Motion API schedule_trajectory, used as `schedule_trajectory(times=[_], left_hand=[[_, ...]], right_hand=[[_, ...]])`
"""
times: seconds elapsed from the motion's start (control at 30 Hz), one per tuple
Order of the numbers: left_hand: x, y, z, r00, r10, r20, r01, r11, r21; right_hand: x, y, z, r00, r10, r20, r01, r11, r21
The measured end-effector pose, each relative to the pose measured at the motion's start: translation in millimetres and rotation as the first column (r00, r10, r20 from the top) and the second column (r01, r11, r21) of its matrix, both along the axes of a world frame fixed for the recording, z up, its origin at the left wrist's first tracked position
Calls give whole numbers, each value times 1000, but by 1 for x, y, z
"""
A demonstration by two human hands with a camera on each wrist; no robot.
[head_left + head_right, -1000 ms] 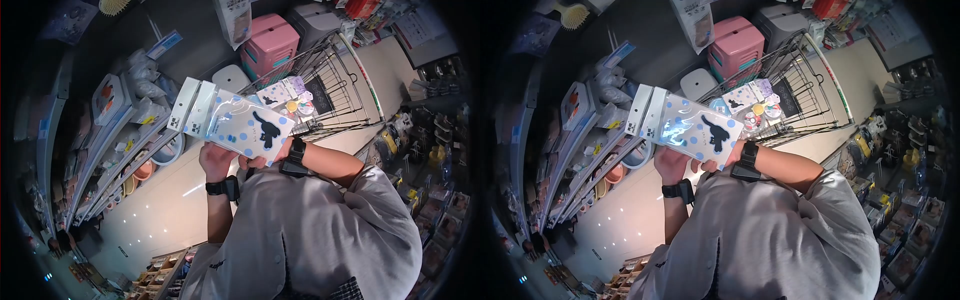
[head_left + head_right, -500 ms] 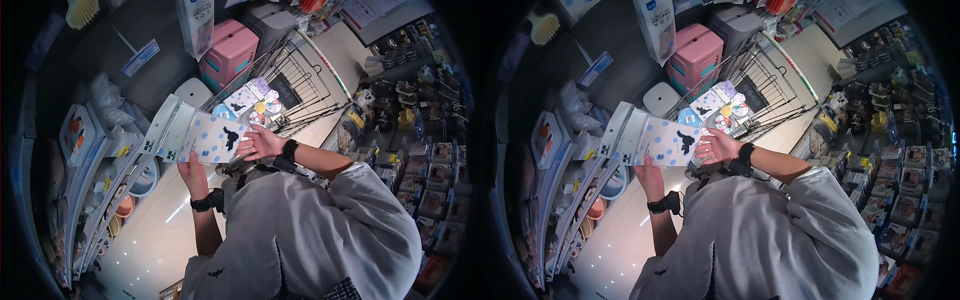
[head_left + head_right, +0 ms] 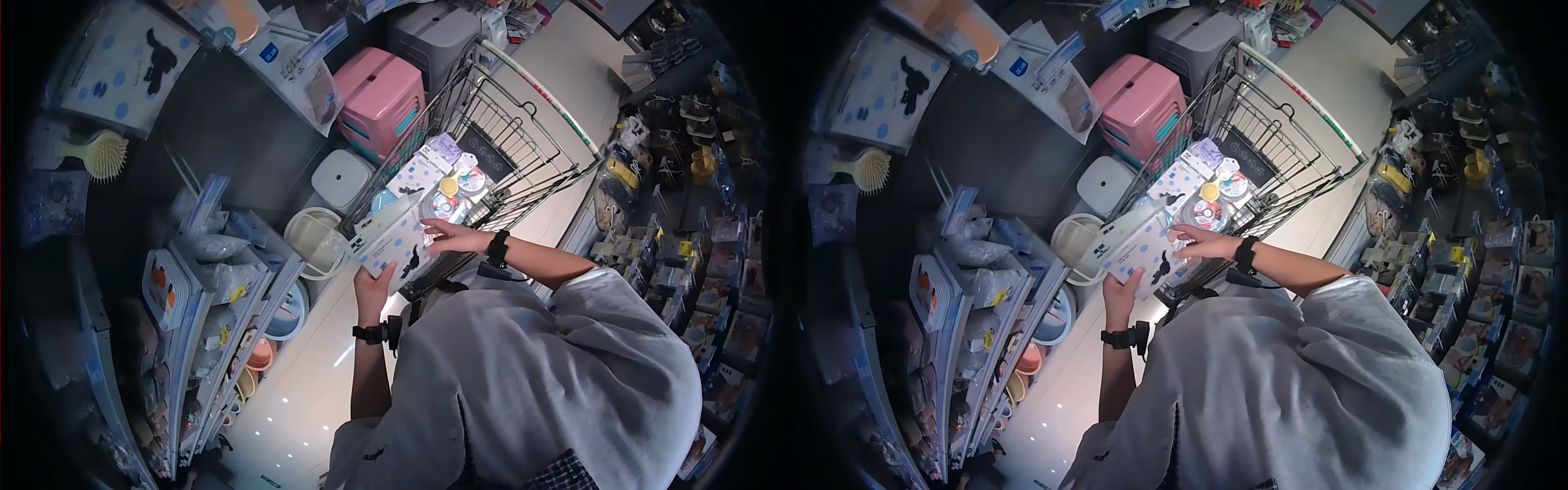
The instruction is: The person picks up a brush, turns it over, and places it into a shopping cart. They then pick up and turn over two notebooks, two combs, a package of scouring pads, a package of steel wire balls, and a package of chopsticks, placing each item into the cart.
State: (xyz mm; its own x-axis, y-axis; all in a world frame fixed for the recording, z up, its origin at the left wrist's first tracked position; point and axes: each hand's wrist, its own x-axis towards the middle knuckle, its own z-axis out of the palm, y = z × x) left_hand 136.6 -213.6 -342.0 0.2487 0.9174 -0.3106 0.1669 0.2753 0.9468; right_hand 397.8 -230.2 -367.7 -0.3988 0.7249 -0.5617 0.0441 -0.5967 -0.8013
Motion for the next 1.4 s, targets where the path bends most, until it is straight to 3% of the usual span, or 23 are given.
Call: schedule_trajectory(times=[0.03, 0.07, 0.1, 0.17, 0.33, 0.43, 0.5, 0.53, 0.57, 0.63, 0.7, 0.77, 0.8, 0.83, 0.87, 0.9, 0.97, 1.03, 1.1, 1.17, 1.23, 1.3, 1.4], left_hand=[[11, 2, 8, 1000, -12, -27, 12, 1000, -10], [20, 4, 8, 997, -56, -61, 51, 996, -75], [28, 7, 6, 991, -100, -90, 87, 987, -139], [47, 17, -5, 983, -86, -165, 56, 982, -179], [76, 55, -68, 972, -128, -198, 75, 963, -258], [88, 80, -123, 954, -236, -185, 151, 912, -382], [108, 96, -142, 961, -2, -278, -163, 806, -569], [105, 102, -171, 965, 70, -254, -213, 773, -598], [104, 107, -201, 946, 115, -302, -280, 758, -589], [112, 122, -241, 910, 287, -299, -415, 628, -659], [131, 140, -263, 917, 174, -359, -391, 568, -724], [164, 163, -263, 914, -35, -404, -316, 563, -763], [135, 171, -307, 928, -162, -336, -163, 635, -755], [143, 172, -306, 926, -177, -332, -153, 629, -762], [146, 170, -301, 925, -116, -362, -227, 596, -770], [148, 169, -295, 919, -51, -392, -299, 560, -772], [144, 174, -294, 940, -29, -341, -269, 557, -786], [138, 175, -287, 927, -75, -367, -278, 518, -809], [133, 166, -290, 916, -26, -399, -317, 560, -766], [122, 161, -304, 917, 18, -398, -341, 553, -761], [135, 156, -291, 925, 52, -377, -345, 533, -772], [142, 148, -284, 941, 128, -312, -329, 554, -765], [139, 146, -285, 937, 204, -285, -350, 543, -763]], right_hand=[[3, 7, 5, 1000, 12, -21, -12, 1000, -4], [7, 17, 5, 973, 85, -212, -73, 995, 67], [10, 21, 2, 968, 75, -240, -59, 996, 73], [22, 29, -5, 907, -85, -413, -32, 963, -268], [49, 36, -81, 793, -364, -489, 129, 884, -449], [64, 44, -134, 677, -653, -340, 417, 721, -554], [64, 62, -183, 683, -686, -250, 471, 675, -568], [61, 76, -180, 612, -779, -138, 599, 570, -562], [55, 90, -196, 610, -780, -141, 590, 566, -575], [39, 106, -232, 426, -900, -94, 801, 424, -423], [45, 119, -252, 499, -863, -71, 743, 469, -477], [29, 119, -299, 459, -880, -119, 788, 466, -403], [35, 123, -306, 663, -743, 92, 731, 615, -296], [44, 125, -305, 783, -534, 320, 611, 758, -230], [54, 121, -300, 854, -421, 307, 471, 875, -110], [53, 114, -303, 855, -418, 308, 469, 876, -113], [53, 102, -332, 887, -113, 448, 121, 993, 12], [62, 105, -325, 908, -97, 408, 113, 994, -15], [77, 107, -305, 940, -249, 231, 330, 832, -446], [83, 113, -301, 925, -289, 246, 372, 820, -436], [82, 114, -306, 911, -322, 259, 408, 803, -434], [77, 111, -315, 927, -189, 324, 294, 903, -313], [69, 108, -327, 911, -61, 407, 160, 964, -214]])
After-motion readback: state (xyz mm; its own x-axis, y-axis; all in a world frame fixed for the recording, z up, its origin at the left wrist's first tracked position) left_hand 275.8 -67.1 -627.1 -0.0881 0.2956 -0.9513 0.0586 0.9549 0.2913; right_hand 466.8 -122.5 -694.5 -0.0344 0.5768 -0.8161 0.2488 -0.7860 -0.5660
